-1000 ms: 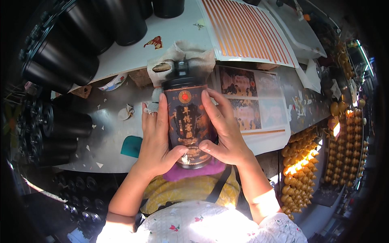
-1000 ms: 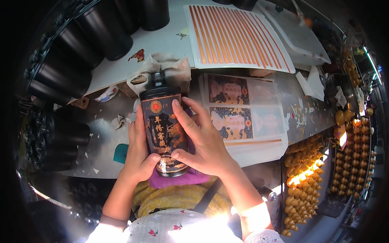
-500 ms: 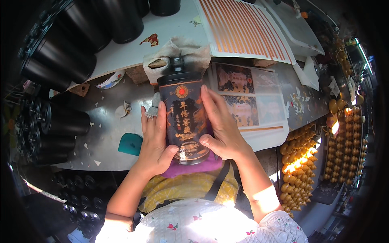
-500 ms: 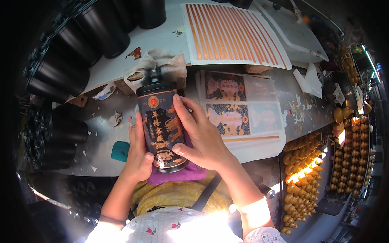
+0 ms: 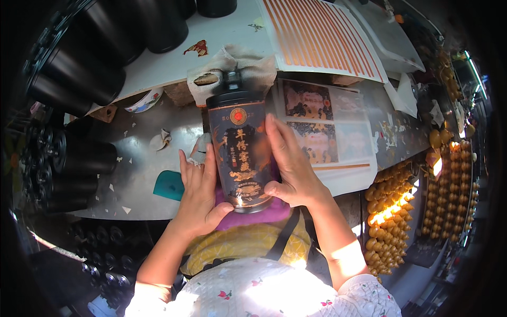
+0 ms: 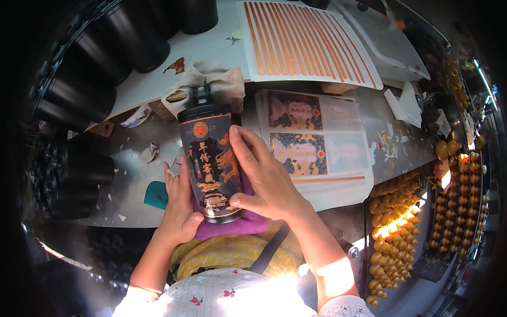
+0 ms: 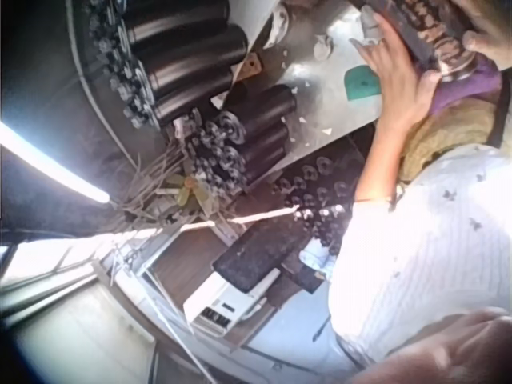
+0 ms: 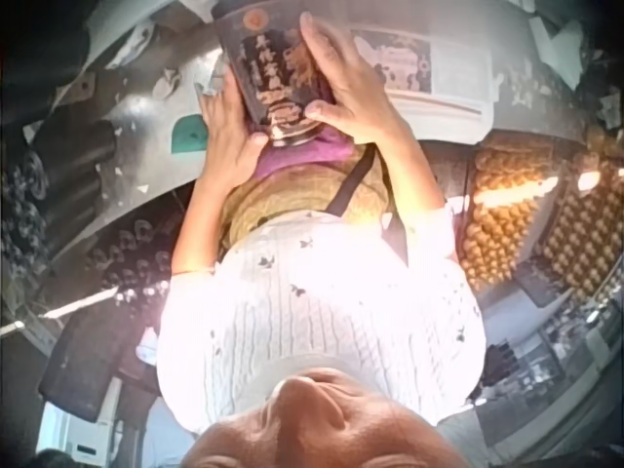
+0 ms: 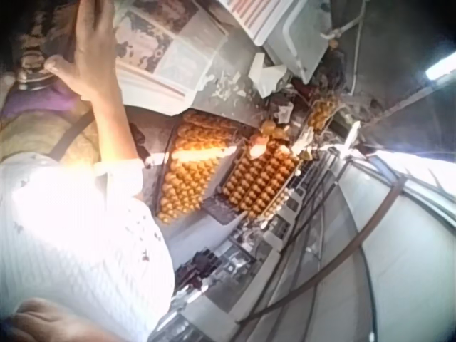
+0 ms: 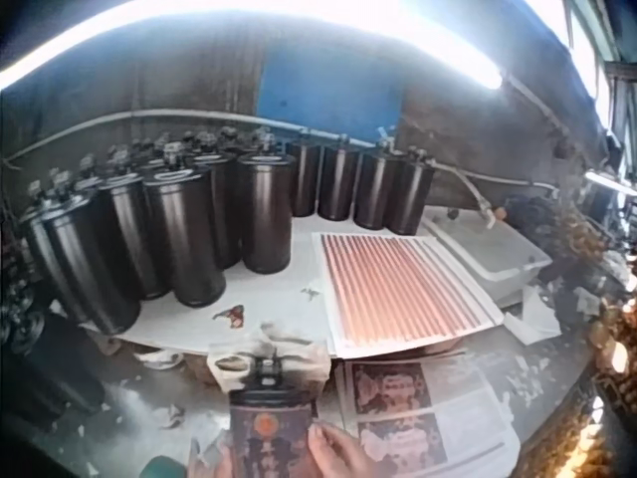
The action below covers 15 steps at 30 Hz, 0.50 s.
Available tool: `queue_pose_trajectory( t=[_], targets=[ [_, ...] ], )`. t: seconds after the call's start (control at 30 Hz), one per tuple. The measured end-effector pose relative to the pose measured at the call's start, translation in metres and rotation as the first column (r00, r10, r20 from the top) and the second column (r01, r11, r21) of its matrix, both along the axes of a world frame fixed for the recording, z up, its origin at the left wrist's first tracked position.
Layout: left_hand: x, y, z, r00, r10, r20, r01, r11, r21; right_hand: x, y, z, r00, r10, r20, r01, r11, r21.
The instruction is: The person applies a printed label to a black cylindrical can, smoothing it out with a blue plastic scraper. They then apply a thin orange strip around the top rim of the can, pressing it down by hand. The process is repeated for a second can.
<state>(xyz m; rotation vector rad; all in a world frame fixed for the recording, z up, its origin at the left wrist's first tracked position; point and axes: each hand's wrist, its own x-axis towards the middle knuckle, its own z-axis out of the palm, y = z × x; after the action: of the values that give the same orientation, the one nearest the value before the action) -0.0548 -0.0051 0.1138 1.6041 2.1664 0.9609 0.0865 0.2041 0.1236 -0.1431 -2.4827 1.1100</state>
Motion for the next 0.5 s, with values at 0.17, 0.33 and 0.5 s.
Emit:
queue_pose_trajectory(
  t=[0.17,0.33,0.5],
  targets=[
    [0.004,-0.004,0.000,0.999,0.039,0.036,-0.041,0.997,0.069,0.002,-0.001,0.005,1.000,-0.018,0.014,0.018,1.000,0.019],
    [-0.005,0.023,0.020,0.988,0.059,0.145,-0.082,0.984,0.159,-0.009,-0.003,0.017,0.998,-0.062,0.020,0.062,0.998,-0.020],
    [-0.011,0.037,0.025,0.996,0.064,0.065,-0.074,0.984,0.164,-0.015,-0.004,0.018,0.996,-0.081,0.025,0.082,0.996,-0.023]
  ],
)
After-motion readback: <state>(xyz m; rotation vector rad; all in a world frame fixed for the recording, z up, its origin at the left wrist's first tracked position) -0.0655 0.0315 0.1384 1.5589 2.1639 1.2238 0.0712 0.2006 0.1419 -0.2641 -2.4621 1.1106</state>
